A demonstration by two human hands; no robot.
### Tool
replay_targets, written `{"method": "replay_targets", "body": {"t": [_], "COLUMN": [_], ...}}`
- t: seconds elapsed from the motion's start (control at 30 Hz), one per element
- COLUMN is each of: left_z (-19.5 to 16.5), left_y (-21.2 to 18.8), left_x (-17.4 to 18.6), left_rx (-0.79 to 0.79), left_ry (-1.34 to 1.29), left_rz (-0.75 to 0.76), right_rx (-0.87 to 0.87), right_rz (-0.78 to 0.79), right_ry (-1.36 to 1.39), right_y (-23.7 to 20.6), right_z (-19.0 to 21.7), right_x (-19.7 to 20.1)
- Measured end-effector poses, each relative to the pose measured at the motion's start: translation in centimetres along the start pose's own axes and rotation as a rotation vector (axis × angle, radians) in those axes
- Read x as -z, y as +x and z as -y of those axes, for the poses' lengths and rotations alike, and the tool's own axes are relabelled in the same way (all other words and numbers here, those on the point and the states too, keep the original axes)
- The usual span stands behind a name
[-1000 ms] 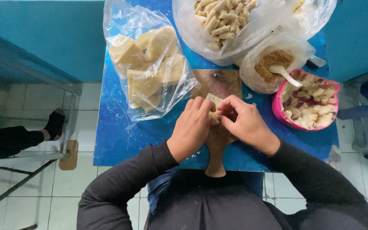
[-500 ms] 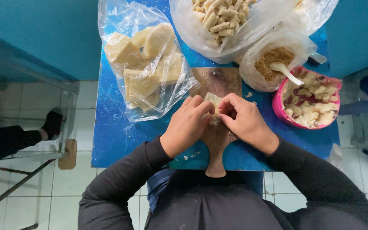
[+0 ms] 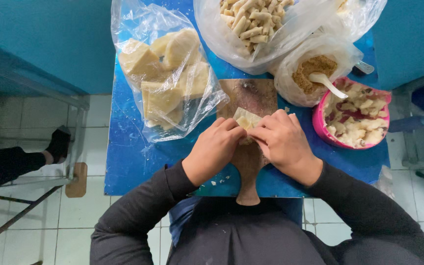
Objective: The person flattens a piece of dough on a small wooden board, then uses a spoon to scoop brown filling from a container and spreads it onto the dough. They fold the dough over the filling into a triangular pastry and place it aside, repeating the process with more dough pieces.
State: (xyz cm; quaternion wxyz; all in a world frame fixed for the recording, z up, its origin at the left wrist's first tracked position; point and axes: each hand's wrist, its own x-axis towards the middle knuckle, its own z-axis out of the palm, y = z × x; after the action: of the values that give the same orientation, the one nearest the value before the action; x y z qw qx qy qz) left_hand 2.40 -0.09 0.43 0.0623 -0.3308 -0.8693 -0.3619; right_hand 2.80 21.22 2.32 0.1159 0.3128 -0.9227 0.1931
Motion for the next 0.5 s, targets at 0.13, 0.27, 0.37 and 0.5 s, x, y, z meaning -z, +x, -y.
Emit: {"method": "replay_targets", "body": {"t": [0.13, 0.27, 0.37, 0.5], "left_z": [-0.2, -0.7, -0.9, -0.9], "left_y": [-0.1, 0.0, -0.2, 0.1], "left_x": [0.1, -0.1, -0.4, -1.5], "left_rx": [-0.022, -0.009, -0.053, -0.006], "left_ry": [0.035, 0.006, 0.023, 0.15], "left_rz": [-0.003, -0.033, -0.067, -0.044], "right_rx": [0.141, 0.166, 0.086, -0.015], "right_rz": [0.046, 0.038, 0.029, 0.02], "right_ry": [-0.151, -0.157, -0.038, 0.107], "right_y": [-0.3, -0.4, 0.1, 0.4], "right_z": [-0.3, -0.7, -1.2, -1.4], "right_x": [0.2, -0.4, -0.9, -0.7]}}
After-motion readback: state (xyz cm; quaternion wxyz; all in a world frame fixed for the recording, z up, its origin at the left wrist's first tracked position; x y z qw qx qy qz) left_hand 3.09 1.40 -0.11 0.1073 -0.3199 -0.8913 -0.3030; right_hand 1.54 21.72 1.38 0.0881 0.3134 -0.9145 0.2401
